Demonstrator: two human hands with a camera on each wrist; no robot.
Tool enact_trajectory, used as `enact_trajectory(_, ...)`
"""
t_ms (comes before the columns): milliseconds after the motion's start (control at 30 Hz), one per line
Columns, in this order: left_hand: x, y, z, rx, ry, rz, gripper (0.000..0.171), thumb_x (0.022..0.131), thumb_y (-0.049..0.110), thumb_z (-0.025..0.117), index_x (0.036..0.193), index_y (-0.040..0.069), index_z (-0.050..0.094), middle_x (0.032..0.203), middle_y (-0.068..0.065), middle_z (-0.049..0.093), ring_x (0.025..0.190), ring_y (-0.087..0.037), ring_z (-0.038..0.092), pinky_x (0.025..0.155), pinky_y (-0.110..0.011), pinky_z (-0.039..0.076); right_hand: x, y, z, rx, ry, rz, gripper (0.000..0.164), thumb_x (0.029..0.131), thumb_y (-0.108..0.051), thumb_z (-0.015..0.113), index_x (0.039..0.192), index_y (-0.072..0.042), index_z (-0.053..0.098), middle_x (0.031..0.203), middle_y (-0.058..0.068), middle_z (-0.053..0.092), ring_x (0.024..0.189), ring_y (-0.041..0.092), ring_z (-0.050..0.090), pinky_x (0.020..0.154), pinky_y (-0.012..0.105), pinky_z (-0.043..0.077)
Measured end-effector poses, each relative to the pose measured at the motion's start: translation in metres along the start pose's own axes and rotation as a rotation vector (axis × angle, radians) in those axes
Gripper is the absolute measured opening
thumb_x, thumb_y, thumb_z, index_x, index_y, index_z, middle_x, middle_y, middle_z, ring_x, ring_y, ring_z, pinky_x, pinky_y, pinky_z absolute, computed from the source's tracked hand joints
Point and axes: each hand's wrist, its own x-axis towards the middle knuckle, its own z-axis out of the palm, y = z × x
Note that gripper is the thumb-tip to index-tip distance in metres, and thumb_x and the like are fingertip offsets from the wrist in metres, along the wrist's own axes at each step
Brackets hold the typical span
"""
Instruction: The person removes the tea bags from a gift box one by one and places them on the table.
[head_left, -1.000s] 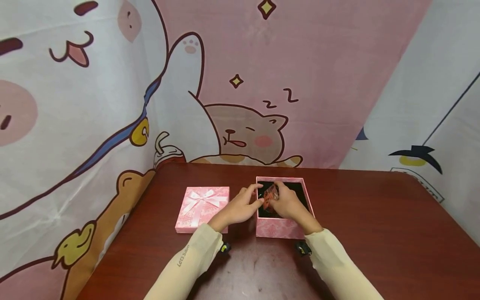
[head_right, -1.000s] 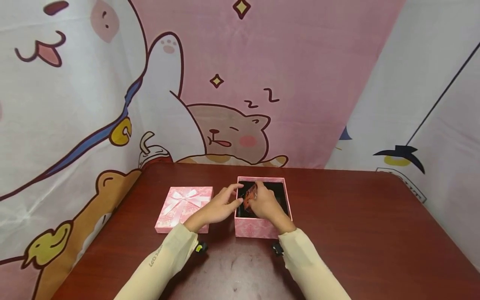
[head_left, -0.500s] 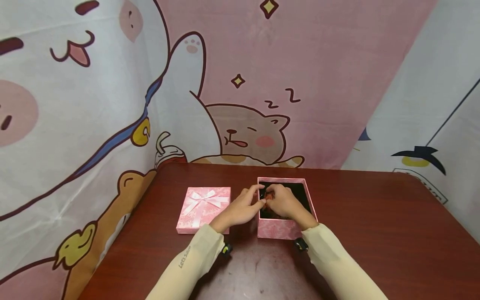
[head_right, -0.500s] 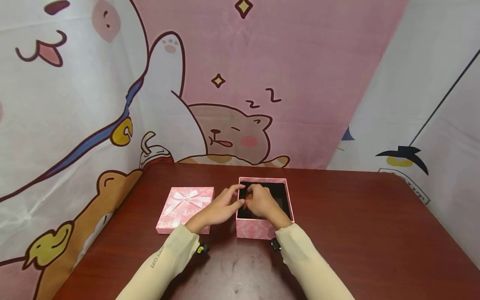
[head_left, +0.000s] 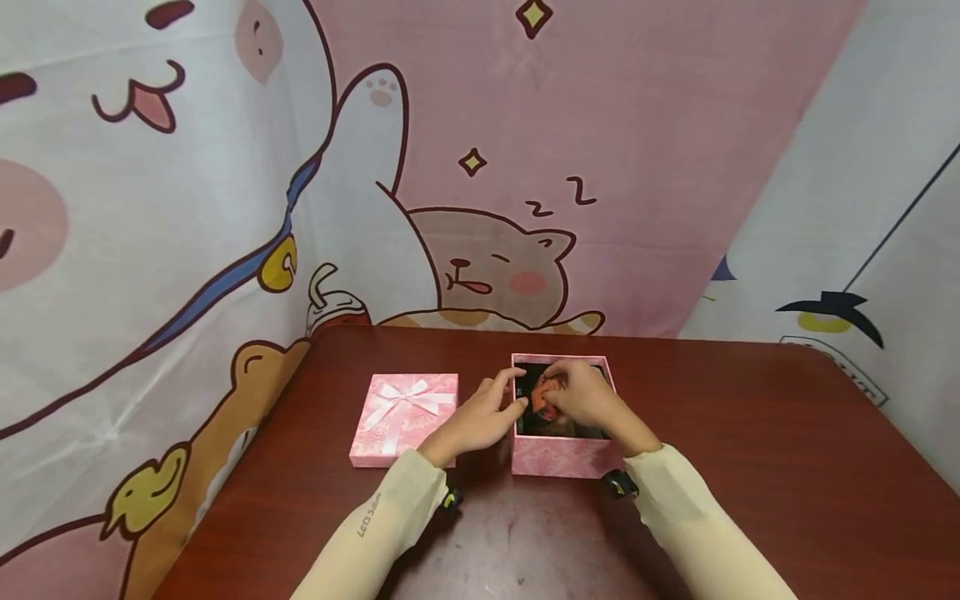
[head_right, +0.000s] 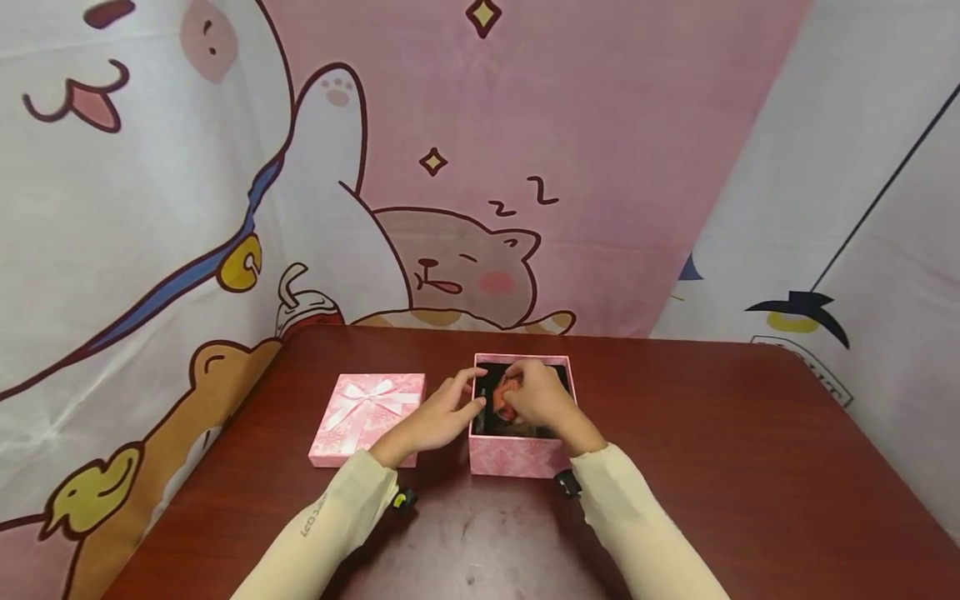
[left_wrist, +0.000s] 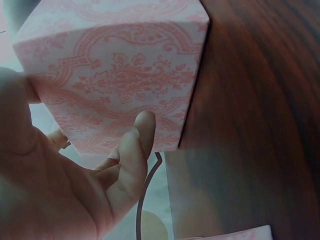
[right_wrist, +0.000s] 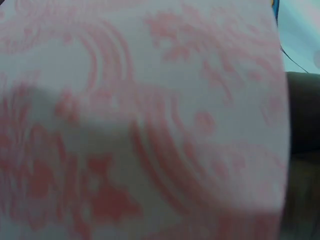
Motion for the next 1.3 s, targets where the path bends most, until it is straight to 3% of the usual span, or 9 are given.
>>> enact_trajectory(133,0.0,0.0,0.001,0.002,-0.005,-0.009,0.049,0.094,0.041,0.045,0.139,0.029,0.031,0.11,-0.004,0.046,0.098,-0.018,0.051,0.079,-0.039,0.043,-0.006,0.004,-0.011,0.072,0.002,-0.008,0.027,0.081,0.0,0.061,0.108,0.006,0.06,0.08,0.016,0.062,0.052,0.018,0.062,0.05,0.038,0.052)
enact_trajectory(333,0.0,-0.002,0.002,-0.005,-0.002,-0.002,0.049,0.093,0.042,0.045,0.139,0.029,0.031,0.11,-0.006,0.047,0.099,-0.019,0.05,0.08,-0.039,0.042,-0.019,0.011,-0.032,0.153,0.01,-0.02,0.031,0.085,-0.003,0.061,0.115,0.005,0.057,0.082,0.016,0.062,0.06,0.027,0.064,0.052,0.035,0.052)
enact_trajectory(600,0.001,-0.004,0.003,-0.006,0.019,0.017,0.046,0.094,0.038,0.046,0.137,0.032,0.032,0.108,-0.004,0.048,0.099,-0.018,0.05,0.079,-0.038,0.042,-0.033,0.031,-0.057,0.23,0.006,-0.065,0.033,0.09,-0.007,0.057,0.121,0.005,0.053,0.091,0.019,0.061,0.067,0.025,0.064,0.056,0.034,0.053)
enact_trajectory(800,0.002,-0.004,0.004,-0.019,0.008,0.017,0.047,0.094,0.036,0.046,0.138,0.029,0.031,0.109,-0.005,0.047,0.1,-0.018,0.049,0.082,-0.039,0.042,-0.044,0.045,-0.074,0.275,0.028,-0.049,0.036,0.09,-0.009,0.059,0.122,0.005,0.052,0.095,0.022,0.06,0.07,0.022,0.065,0.06,0.041,0.053)
enact_trajectory(1300,-0.001,-0.003,0.003,-0.04,-0.024,-0.008,0.051,0.094,0.045,0.042,0.14,0.031,0.028,0.115,-0.009,0.046,0.1,-0.021,0.052,0.082,-0.043,0.042,-0.066,0.08,-0.105,0.256,0.147,-0.007,0.041,0.089,-0.022,0.061,0.123,0.0,0.053,0.086,0.016,0.059,0.065,0.013,0.059,0.059,0.032,0.052)
